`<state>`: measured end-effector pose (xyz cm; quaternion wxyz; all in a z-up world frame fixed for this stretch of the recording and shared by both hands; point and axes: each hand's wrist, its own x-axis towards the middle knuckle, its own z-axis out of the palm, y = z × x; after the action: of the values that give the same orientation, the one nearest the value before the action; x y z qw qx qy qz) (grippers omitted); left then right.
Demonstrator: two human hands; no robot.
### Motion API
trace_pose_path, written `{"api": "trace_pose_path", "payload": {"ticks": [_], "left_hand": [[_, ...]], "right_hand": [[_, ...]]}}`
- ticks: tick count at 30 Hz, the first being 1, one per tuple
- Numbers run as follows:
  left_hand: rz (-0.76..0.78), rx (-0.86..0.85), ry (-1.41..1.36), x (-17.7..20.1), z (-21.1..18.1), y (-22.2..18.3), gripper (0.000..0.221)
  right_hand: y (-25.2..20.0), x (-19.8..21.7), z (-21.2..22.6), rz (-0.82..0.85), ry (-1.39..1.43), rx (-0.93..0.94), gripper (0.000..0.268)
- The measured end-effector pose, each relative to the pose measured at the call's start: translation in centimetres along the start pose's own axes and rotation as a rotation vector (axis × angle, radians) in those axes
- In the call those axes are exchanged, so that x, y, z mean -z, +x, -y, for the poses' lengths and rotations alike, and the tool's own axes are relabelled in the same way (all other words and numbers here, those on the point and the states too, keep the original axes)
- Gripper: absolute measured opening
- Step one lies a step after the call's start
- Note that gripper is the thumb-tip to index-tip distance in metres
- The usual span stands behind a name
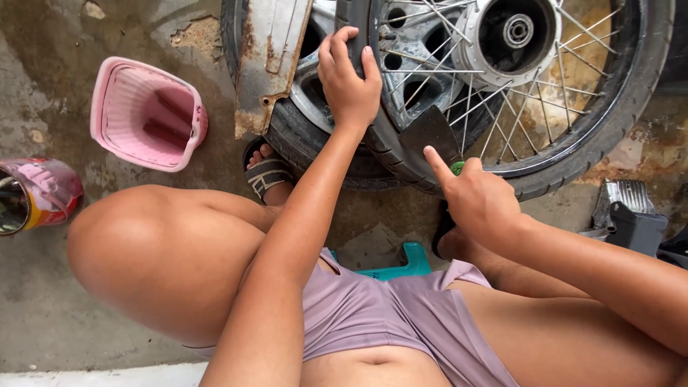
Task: The person sits on a small stool and uses a green-handled scraper to clean the sidewall of a motorcycle tire. They hold the tire steady with their left hand while scraping the surface with their right hand, working around the circumference of the tire.
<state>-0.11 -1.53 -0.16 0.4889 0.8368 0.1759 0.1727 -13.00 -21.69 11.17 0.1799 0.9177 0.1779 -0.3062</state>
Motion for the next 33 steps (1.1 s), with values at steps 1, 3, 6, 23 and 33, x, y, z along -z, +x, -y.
{"api": "trace_pose_path", "payload": {"ticks": [1,3,6,23,33], "left_hand": [[-0.002,-0.006,-0.003,-0.1,-0.1,0.1,0.027],[0.014,0.024,0.003,0.1,-0.1,-0.1,0.027],[0.019,0.023,-0.010,0.2,-0.3,0.0,0.027],[0.011,0.040,0.004,0.0,-0.2,-0.2,0.027],[-0.009,0.034,0.018,-0.2,-0.1,-0.2,0.027]], "right_hand": [[-0.2,-0.7,-0.3,-0.005,-0.001,-0.004,0.094],[-0.9,-2.3,-0.8,-0.172,-0.121,0.007,0.091],[-0.4,-1.1,-0.7,-0.061,-0.033,0.001,0.086],[-1.8,-0.5,1.3,0.030,-0.060,-0.116,0.100],[-3.3,-2.5,1.6,-0.016,-0.114,-0.172,0.102]]}}
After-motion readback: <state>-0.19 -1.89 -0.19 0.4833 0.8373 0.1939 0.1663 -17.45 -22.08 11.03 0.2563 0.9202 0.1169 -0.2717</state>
